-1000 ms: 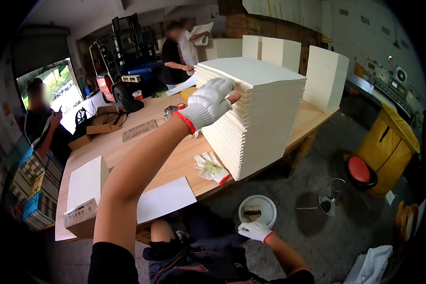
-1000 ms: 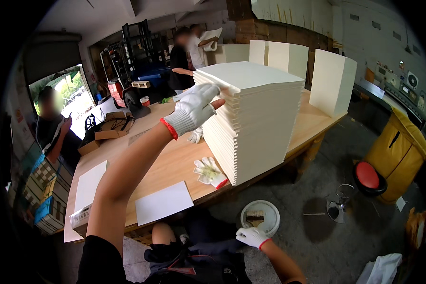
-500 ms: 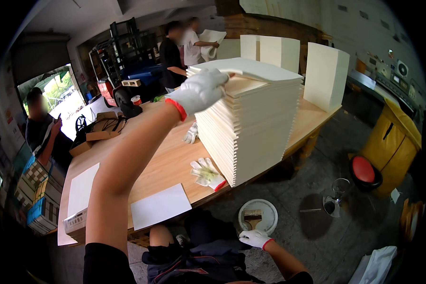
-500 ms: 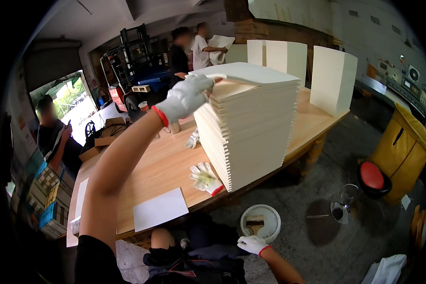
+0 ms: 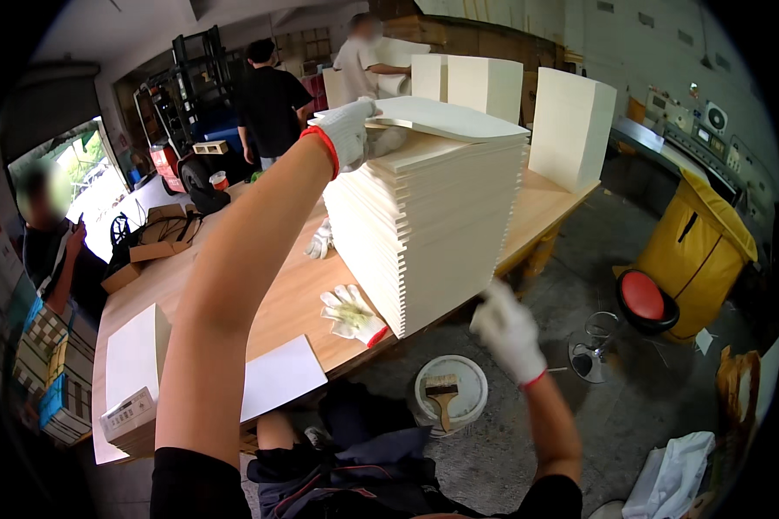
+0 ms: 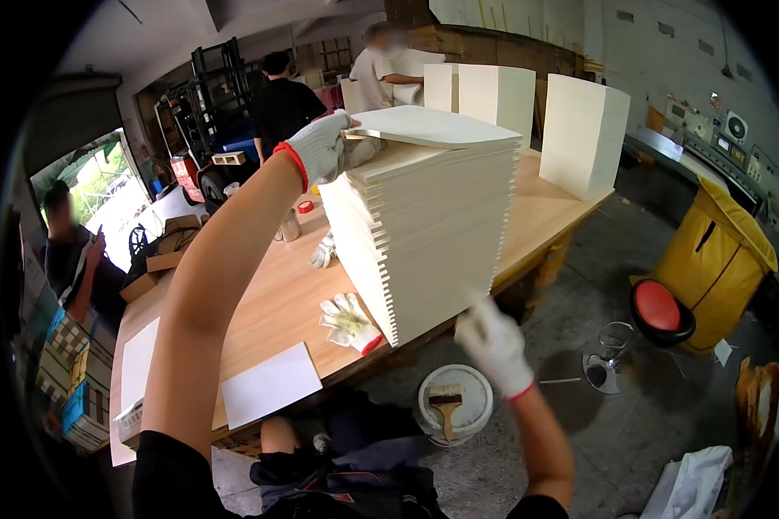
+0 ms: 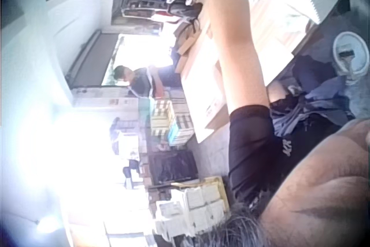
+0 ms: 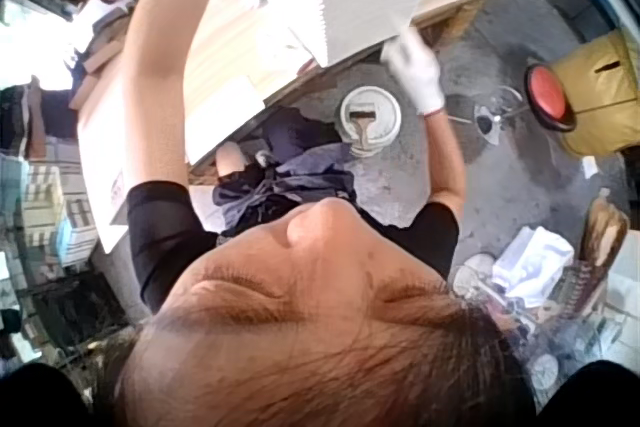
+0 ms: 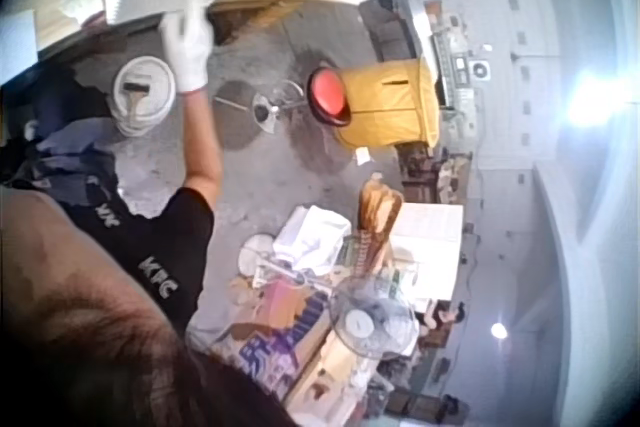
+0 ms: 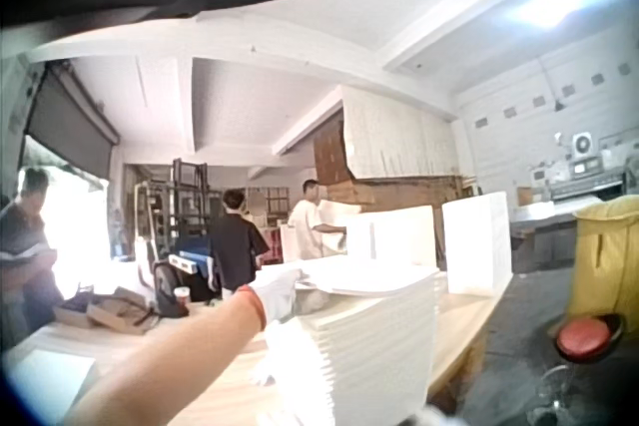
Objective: The person applies a white substance to the edges of a stack of white cardboard sheets using a brush. They then fold the sheets into box shapes and stack them on the table. The process involves repetitive folding and stacking of the cardboard pieces.
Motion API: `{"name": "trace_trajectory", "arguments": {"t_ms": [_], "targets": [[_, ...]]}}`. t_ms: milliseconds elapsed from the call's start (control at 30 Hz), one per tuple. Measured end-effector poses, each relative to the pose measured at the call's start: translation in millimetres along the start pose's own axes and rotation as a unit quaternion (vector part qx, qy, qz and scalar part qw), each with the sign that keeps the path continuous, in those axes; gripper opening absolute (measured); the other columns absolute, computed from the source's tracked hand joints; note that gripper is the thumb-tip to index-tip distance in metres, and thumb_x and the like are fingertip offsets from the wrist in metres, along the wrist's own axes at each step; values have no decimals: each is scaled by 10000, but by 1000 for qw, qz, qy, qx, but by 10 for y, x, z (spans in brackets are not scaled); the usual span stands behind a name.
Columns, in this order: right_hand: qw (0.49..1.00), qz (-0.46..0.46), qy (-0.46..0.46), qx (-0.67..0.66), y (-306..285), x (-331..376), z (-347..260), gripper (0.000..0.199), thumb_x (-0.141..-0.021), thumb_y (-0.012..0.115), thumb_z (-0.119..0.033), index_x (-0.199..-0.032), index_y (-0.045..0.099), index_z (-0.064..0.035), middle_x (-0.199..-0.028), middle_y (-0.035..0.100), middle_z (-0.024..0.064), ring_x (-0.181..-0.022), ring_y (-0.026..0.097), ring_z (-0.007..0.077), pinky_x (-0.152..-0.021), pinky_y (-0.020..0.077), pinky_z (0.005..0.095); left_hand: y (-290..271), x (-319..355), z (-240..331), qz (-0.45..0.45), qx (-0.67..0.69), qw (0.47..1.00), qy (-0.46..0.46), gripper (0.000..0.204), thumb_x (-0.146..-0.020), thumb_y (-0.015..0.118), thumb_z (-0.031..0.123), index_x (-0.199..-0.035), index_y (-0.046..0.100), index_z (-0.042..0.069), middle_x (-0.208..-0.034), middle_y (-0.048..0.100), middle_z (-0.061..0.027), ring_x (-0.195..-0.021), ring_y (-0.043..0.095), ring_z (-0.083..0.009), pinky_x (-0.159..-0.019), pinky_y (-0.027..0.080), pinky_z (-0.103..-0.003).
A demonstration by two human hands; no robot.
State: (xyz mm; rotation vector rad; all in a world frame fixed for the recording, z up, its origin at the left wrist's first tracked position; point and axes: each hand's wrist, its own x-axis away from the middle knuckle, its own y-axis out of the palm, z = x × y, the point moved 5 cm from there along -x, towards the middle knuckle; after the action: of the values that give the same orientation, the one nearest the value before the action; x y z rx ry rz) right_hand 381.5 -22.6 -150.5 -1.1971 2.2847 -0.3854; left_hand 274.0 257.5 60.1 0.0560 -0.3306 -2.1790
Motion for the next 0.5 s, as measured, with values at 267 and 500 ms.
{"name": "trace_trajectory", "arguments": {"t_ms": [267,500], "targets": [[890,23,-234,391,-450,-1194,-1752,468,-910,509,-187,-1376,531,-233,-856,702,157,-784,690,343,-758,556,451,-34,-162,-42,-3,25,1000,-6,257,-893,541,94,-1094,563,-64,-968,706,-174,-716,732,-258,-670,649,-316],[863,58,-71,496,-953,-1914,-898,573,-872,497,-226,-1442,449,-251,-1097,694,183,-1043,662,363,-892,526,501,-9,-140,-95,35,42,998,22,214,-879,486,2,-1067,556,-72,-957,686,-211,-785,741,-290,-682,657,-325]]}}
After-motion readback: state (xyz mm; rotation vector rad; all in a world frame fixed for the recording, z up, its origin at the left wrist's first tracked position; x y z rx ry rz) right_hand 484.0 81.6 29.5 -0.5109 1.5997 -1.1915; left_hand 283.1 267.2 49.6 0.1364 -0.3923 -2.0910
